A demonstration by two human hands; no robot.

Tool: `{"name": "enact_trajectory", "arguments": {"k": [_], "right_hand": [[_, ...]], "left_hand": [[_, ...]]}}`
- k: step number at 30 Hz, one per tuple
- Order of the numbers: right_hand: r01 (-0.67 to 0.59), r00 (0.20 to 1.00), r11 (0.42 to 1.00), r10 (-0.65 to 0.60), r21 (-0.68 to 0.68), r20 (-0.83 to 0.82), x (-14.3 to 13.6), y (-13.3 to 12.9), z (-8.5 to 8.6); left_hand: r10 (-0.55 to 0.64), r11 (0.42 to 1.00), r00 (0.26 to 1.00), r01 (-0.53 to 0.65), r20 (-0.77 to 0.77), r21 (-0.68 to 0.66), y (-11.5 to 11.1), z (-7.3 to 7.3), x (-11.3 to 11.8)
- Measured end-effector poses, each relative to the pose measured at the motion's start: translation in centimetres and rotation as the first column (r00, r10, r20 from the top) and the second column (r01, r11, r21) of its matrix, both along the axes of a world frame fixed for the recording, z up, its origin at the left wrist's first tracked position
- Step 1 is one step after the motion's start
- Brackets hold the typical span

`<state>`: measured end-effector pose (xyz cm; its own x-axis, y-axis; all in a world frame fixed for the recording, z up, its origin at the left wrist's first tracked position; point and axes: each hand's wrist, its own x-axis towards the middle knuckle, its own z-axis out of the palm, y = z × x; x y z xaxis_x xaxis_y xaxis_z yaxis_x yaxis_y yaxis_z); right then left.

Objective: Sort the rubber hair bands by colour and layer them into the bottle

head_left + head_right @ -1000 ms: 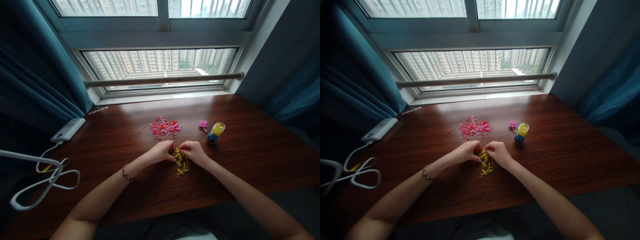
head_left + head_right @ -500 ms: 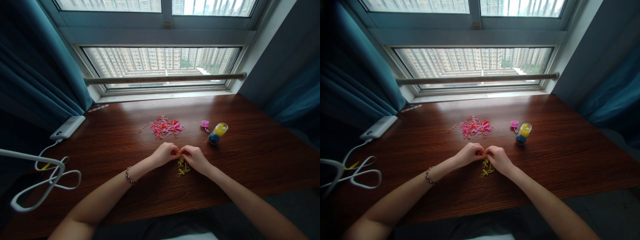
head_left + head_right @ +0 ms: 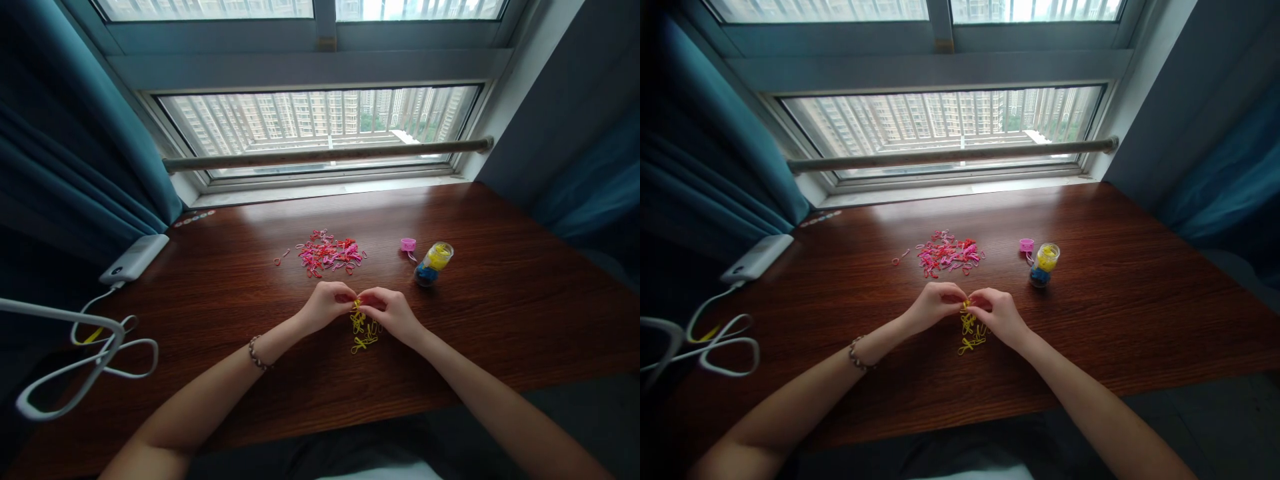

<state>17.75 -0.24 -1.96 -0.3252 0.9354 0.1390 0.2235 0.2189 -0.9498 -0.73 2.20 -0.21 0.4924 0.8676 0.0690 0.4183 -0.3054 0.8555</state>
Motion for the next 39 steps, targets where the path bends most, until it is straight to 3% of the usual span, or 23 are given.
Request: {"name": "enact_trajectory", "arguments": {"k": [3, 8, 13, 17, 20, 24, 31, 39], "right_hand": [[-0.010, 0.997, 0.999, 0.007, -0.051, -0.074, -0.1, -0.1, 0.0], [0.100, 0.994, 0.995, -0.099, 0.020, -0.049, -0.2, -0.4, 0.5], [0.144, 0.990, 0.990, -0.144, -0.015, -0.011, 0.0, -0.3, 0.6], [0.130, 0.979, 0.987, -0.143, 0.097, 0.142, 0.1, 0.1, 0.0], [0.090, 0.952, 0.978, -0.140, 0.187, 0.274, 0.2, 0.3, -0.4], [0.034, 0.928, 0.978, -0.108, 0.208, 0.356, 0.6, 0.5, -0.3], [-0.198, 0.893, 0.960, 0.094, 0.197, 0.441, 1.5, 0.9, 0.4], [-0.216, 0.881, 0.930, 0.055, 0.297, 0.470, 0.9, 0.6, -0.3]], "left_hand": [[0.025, 1.000, 0.998, -0.026, 0.063, 0.016, -0.2, 0.2, 0.2], [0.035, 0.998, 0.996, -0.040, 0.080, 0.057, -0.9, 0.5, 0.8], [0.041, 0.998, 0.996, -0.036, 0.084, -0.057, -0.7, 0.3, 0.6], [-0.030, 0.993, 0.999, 0.027, -0.024, -0.118, 0.1, -0.1, 0.0], [-0.089, 0.994, 0.990, 0.082, -0.105, -0.076, 0.5, -0.4, -0.4], [-0.107, 0.992, 0.976, 0.117, -0.189, 0.046, 0.7, -0.3, -0.8], [-0.115, 0.991, 0.944, 0.132, -0.308, 0.034, 0.8, -0.1, -1.0], [-0.094, 0.990, 0.945, 0.123, -0.313, 0.073, 0.6, -0.6, -0.6]]}}
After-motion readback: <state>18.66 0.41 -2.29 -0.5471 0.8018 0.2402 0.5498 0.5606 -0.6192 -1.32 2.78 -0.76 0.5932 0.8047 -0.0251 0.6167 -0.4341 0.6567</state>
